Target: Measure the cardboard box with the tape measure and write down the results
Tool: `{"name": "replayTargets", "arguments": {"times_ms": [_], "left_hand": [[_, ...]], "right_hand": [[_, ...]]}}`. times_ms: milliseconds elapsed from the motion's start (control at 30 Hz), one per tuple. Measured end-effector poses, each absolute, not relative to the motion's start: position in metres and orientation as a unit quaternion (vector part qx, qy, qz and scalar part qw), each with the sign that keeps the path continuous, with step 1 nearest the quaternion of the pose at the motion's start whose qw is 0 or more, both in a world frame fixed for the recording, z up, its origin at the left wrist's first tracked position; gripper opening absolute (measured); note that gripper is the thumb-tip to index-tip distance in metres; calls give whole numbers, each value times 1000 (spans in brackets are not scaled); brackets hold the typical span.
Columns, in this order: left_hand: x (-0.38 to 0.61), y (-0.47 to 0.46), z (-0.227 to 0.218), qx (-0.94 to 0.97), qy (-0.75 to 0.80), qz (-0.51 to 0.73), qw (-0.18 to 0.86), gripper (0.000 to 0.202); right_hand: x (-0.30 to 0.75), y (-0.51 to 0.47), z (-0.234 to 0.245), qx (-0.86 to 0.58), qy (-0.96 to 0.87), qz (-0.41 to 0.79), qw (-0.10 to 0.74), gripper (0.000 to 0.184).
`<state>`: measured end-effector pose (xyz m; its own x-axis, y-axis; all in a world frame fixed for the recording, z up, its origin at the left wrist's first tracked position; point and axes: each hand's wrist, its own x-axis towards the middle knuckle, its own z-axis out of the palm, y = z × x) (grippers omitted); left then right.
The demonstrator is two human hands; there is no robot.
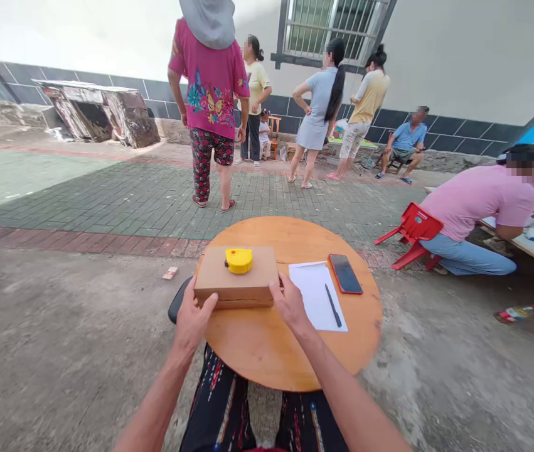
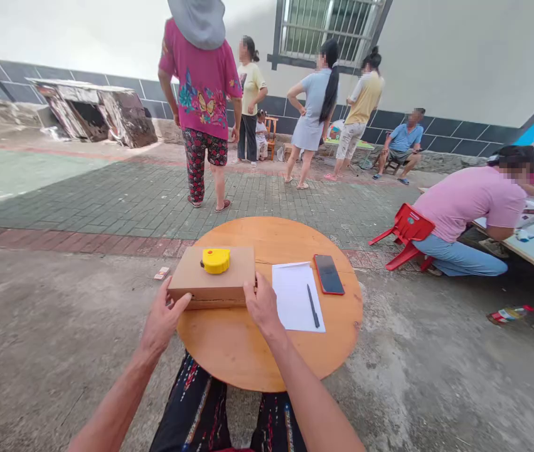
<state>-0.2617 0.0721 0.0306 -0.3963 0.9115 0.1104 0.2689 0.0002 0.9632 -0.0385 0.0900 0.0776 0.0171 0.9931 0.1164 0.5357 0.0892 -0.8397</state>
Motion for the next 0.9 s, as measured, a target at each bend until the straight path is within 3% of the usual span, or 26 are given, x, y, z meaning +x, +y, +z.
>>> {"name": "replayTargets", "arguments": {"times_ms": [133,267,367,500,600,767,867,900], "left_hand": [[-276,92,37,453,641,527,326,79],[-279,71,28,456,661,526,279,84],[-271,32,15,454,686,521,229,71],[-242,-20,-1,466,699,491,231,50],[-218,-41,-4,493,674,473,281,41],[-186,-50,11,512,623,436,399,39],[-161,-54,27,489,574,404,517,44],[-153,-55,32,473,551,397,561,47]], "right_hand": [[-33,97,73,-586,-634,320,390,34],[27,95,70,-629,-619,311,353,33],[88,87,67,-703,-589,261,302,32],[129,73,54,-775,-564,188,213,16],[130,68,45,-796,-555,164,178,9],[126,39,52,-783,-565,171,195,16],[112,-6,60,-720,-607,245,231,20],[103,-24,61,-656,-629,325,264,20]]}}
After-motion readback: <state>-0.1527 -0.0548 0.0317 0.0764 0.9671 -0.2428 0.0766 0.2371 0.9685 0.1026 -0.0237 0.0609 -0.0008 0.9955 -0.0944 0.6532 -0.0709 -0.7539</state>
